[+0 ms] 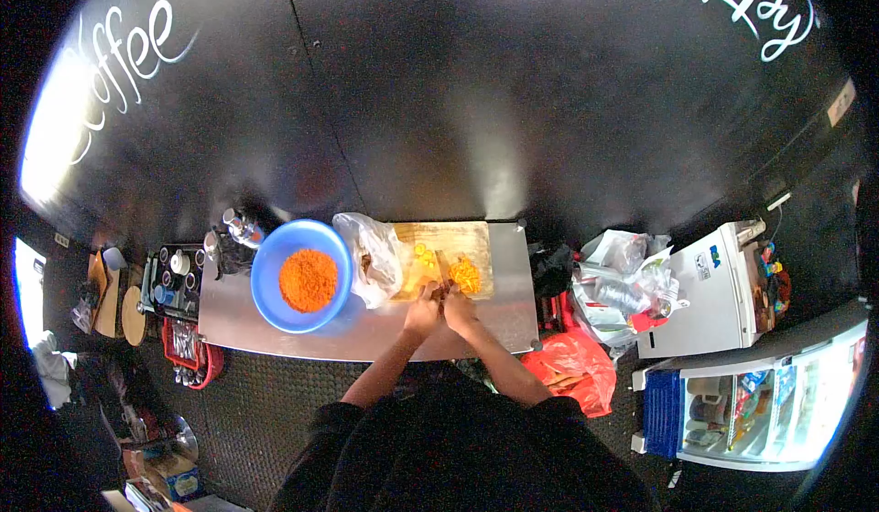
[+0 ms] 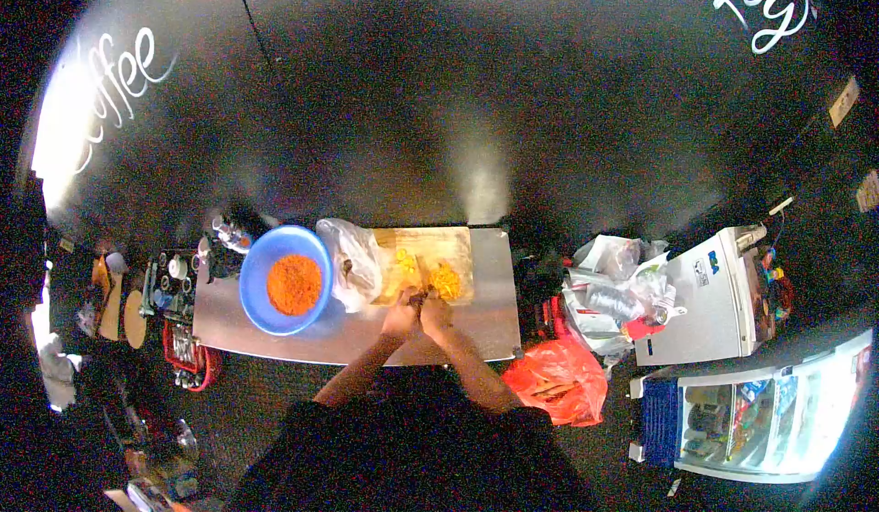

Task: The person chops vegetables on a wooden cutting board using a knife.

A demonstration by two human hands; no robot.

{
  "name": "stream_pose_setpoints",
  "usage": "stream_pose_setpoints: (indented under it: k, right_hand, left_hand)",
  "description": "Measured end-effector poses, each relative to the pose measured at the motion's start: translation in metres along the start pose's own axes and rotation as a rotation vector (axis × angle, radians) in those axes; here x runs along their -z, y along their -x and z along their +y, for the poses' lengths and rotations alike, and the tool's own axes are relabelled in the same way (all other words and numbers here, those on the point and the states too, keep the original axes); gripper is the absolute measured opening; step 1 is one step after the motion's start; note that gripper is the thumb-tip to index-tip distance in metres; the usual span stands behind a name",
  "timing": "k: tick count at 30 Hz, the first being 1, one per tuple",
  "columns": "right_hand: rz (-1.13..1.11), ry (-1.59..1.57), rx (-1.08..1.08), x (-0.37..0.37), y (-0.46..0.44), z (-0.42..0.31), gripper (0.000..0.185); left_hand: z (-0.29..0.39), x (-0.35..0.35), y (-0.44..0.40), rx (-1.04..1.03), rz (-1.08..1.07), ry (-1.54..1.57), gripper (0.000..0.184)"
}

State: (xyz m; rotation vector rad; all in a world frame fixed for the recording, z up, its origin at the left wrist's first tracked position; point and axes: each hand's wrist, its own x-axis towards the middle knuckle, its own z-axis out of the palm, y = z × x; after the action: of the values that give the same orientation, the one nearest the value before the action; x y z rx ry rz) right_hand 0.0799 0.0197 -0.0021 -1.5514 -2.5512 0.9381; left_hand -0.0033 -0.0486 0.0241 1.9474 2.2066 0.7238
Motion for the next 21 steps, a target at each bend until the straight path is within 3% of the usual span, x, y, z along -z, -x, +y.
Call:
stream_pose_setpoints:
  k: [3, 6, 8, 11, 21]
  right_hand:
    - [0.108, 0.022, 0.064, -0.002, 0.009, -0.003, 0.025]
    - [0.110, -0.044, -0.036, 0.001, 0.010, -0.009, 0.026]
    - [0.087, 0.117, 0.089, -0.005, 0.001, 0.003, 0.029]
    - [0.011, 0.114, 0.231, 0.026, 0.012, 0.001, 0.033]
    - [0.047, 0.064, 0.161, 0.023, 0.013, 0.000, 0.040]
  left_hand:
    - [-0.006, -0.008, 0.000, -0.016, 0.013, 0.016, 0.038]
    - [-0.007, -0.012, 0.001, 0.016, 0.018, 0.009, 0.038]
    - [-0.005, -0.010, 0.002, 0.041, 0.004, 0.030, 0.037]
    - [-0.002, -0.007, 0.002, 0.017, 0.029, 0.007, 0.036]
    - [-0.004, -0.010, 0.002, 0.070, -0.011, 0.045, 0.027]
